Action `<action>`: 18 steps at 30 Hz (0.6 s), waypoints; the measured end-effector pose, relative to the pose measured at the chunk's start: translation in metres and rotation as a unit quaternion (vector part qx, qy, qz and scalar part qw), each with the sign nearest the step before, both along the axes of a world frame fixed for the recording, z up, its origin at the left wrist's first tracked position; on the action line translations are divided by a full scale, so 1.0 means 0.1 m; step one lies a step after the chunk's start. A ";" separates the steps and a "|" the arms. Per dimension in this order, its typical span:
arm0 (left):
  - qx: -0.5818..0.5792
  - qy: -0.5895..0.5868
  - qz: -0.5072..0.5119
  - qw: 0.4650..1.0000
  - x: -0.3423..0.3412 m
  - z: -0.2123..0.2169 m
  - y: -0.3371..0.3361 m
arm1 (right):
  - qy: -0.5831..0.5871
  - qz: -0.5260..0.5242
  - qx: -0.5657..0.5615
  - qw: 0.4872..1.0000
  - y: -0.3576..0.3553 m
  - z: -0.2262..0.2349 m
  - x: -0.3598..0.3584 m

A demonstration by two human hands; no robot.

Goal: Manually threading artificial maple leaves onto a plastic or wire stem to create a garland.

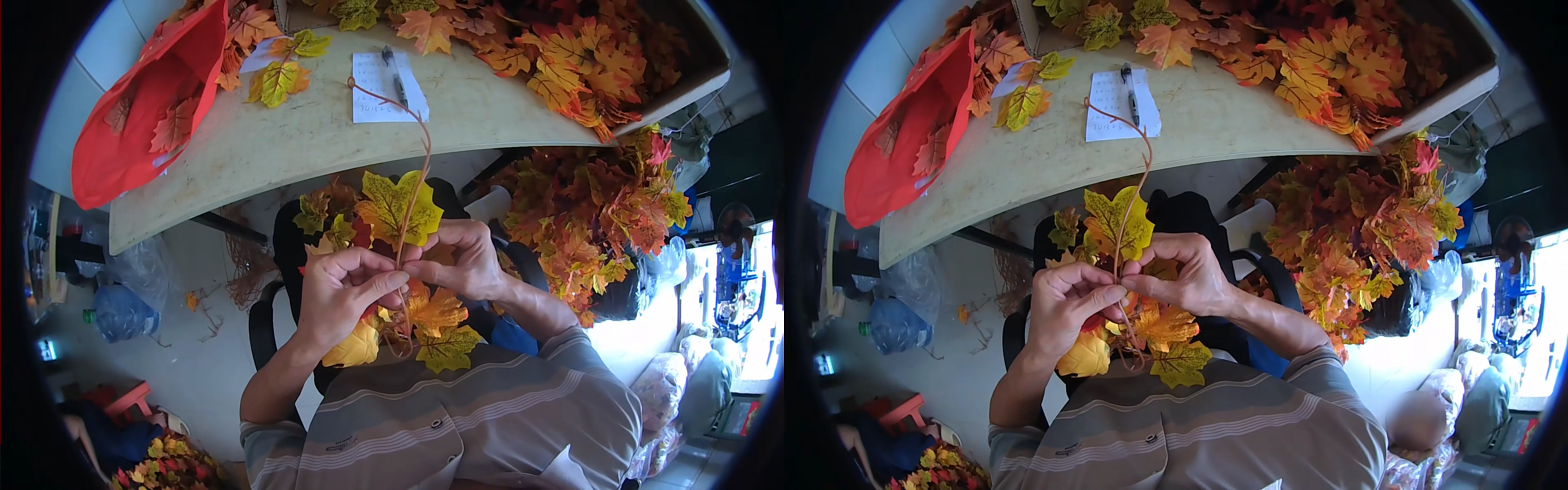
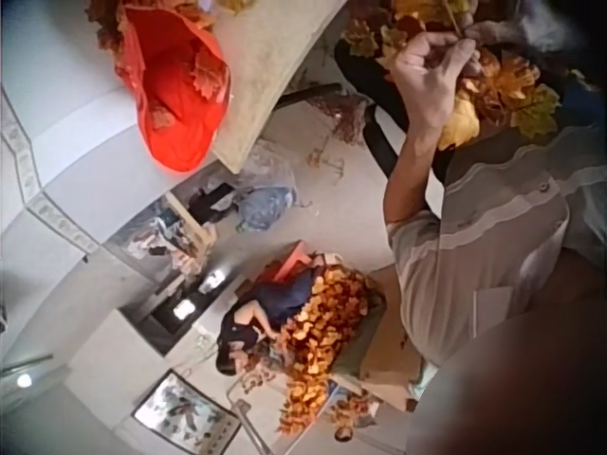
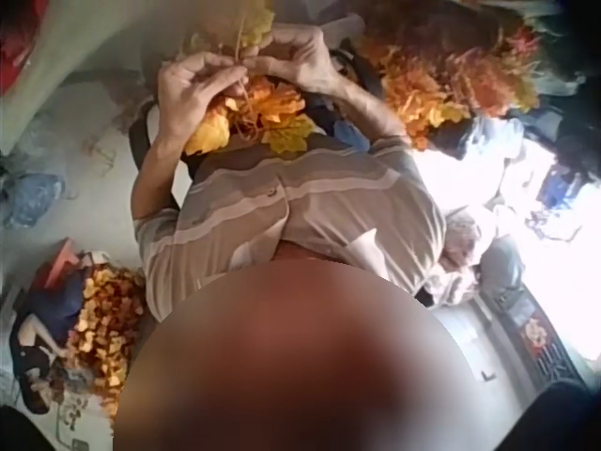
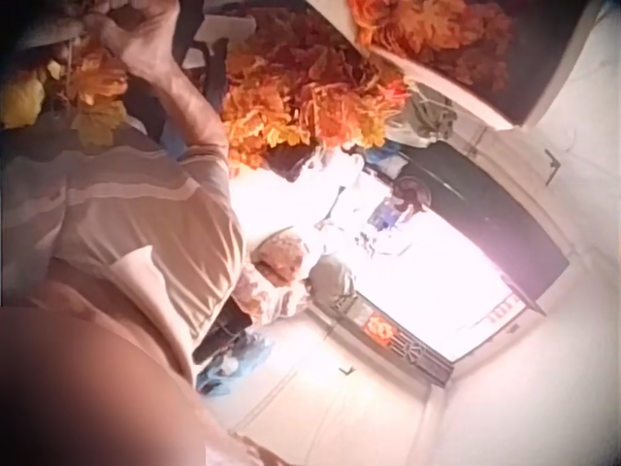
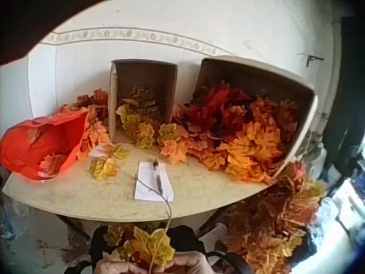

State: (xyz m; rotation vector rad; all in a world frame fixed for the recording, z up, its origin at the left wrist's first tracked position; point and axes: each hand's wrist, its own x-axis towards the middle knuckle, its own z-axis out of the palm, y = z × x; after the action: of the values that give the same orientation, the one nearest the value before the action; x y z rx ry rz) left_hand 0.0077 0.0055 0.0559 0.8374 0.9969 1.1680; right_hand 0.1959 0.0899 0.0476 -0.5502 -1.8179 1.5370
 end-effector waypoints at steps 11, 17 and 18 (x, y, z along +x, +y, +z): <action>0.023 0.005 0.041 0.999 0.04 -0.04 0.01 | 0.031 0.032 -0.166 0.985 0.01 -0.08 0.01; 0.030 0.024 0.027 0.999 0.02 -0.02 0.01 | 0.057 0.056 -0.195 0.977 0.03 -0.13 0.01; 0.034 0.017 0.024 0.999 0.03 -0.02 0.01 | 0.059 0.055 -0.195 0.978 0.04 -0.13 0.01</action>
State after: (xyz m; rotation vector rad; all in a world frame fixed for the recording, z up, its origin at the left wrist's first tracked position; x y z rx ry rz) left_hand 0.0104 0.0069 0.0540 0.8943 1.0152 1.2376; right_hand 0.1968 0.0938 0.0344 -0.5306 -1.4854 1.9767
